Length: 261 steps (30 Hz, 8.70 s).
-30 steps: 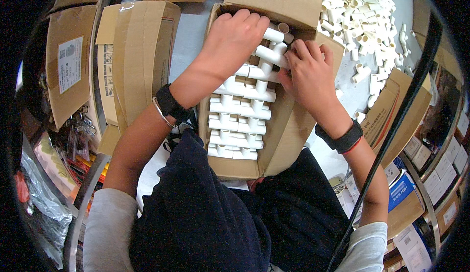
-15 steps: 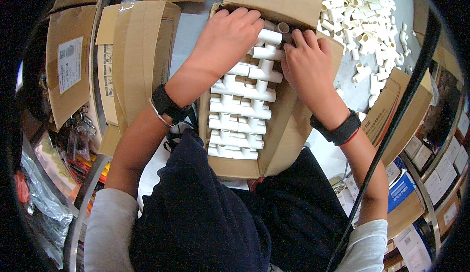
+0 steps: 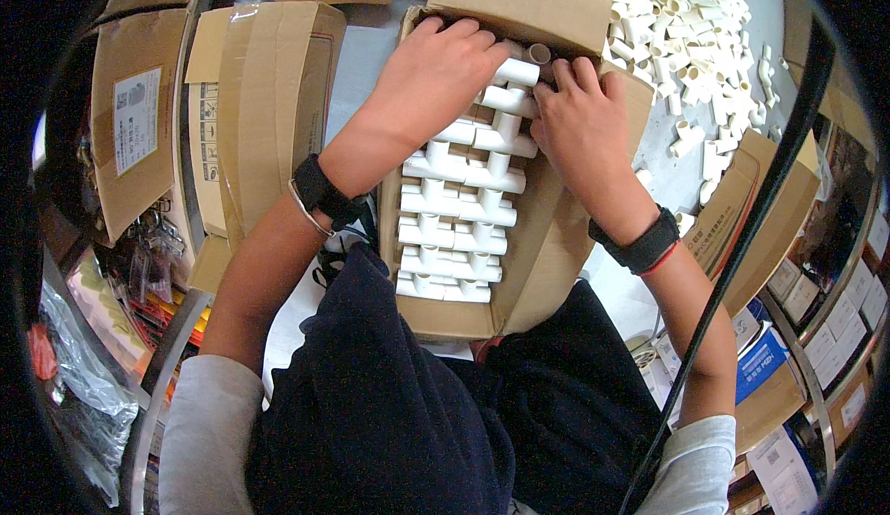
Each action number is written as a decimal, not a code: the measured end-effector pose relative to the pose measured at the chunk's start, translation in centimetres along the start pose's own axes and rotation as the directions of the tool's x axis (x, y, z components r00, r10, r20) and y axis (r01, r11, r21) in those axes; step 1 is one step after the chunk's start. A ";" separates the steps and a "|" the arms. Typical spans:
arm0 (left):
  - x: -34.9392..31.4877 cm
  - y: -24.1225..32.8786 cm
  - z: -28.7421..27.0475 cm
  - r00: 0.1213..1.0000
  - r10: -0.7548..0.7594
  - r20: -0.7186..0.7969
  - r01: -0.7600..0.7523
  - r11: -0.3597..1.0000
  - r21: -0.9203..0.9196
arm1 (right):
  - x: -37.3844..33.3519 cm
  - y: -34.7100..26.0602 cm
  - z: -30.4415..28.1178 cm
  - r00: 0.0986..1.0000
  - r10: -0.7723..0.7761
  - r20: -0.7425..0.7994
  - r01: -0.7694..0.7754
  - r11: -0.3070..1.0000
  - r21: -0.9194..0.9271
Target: The person assembles white plastic pipe fittings into a grid-like structure inside a cardboard box. They repeatedly pick up T-shaped and straight fittings, connect them by hand, and adjust the arrangement to form a lattice pattern.
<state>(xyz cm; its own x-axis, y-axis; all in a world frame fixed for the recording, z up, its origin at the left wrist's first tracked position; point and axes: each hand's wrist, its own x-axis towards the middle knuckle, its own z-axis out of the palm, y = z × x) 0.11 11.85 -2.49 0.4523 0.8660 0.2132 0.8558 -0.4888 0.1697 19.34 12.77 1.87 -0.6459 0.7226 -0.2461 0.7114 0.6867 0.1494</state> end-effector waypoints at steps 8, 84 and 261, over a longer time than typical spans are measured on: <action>0.1 0.1 -0.3 0.999 -0.030 0.012 0.031 0.999 -0.038 | 0.0 0.3 0.5 0.994 -0.003 -0.110 0.001 1.000 -0.019; 0.3 0.6 -0.1 0.998 -0.045 -0.039 0.047 0.998 0.032 | 0.0 -0.9 0.8 0.999 -0.004 0.038 0.008 0.993 -0.115; 0.1 2.1 2.2 0.998 0.027 0.051 -0.029 0.998 0.047 | -2.3 2.9 1.0 0.934 0.124 -0.335 0.064 0.864 0.500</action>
<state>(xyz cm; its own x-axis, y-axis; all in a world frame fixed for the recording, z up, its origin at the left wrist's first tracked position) 2.49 11.19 -4.26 0.4874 0.8567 0.1687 0.8530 -0.5085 0.1177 23.23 13.02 1.92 -0.6077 0.7867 0.1092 0.7115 0.6003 -0.3653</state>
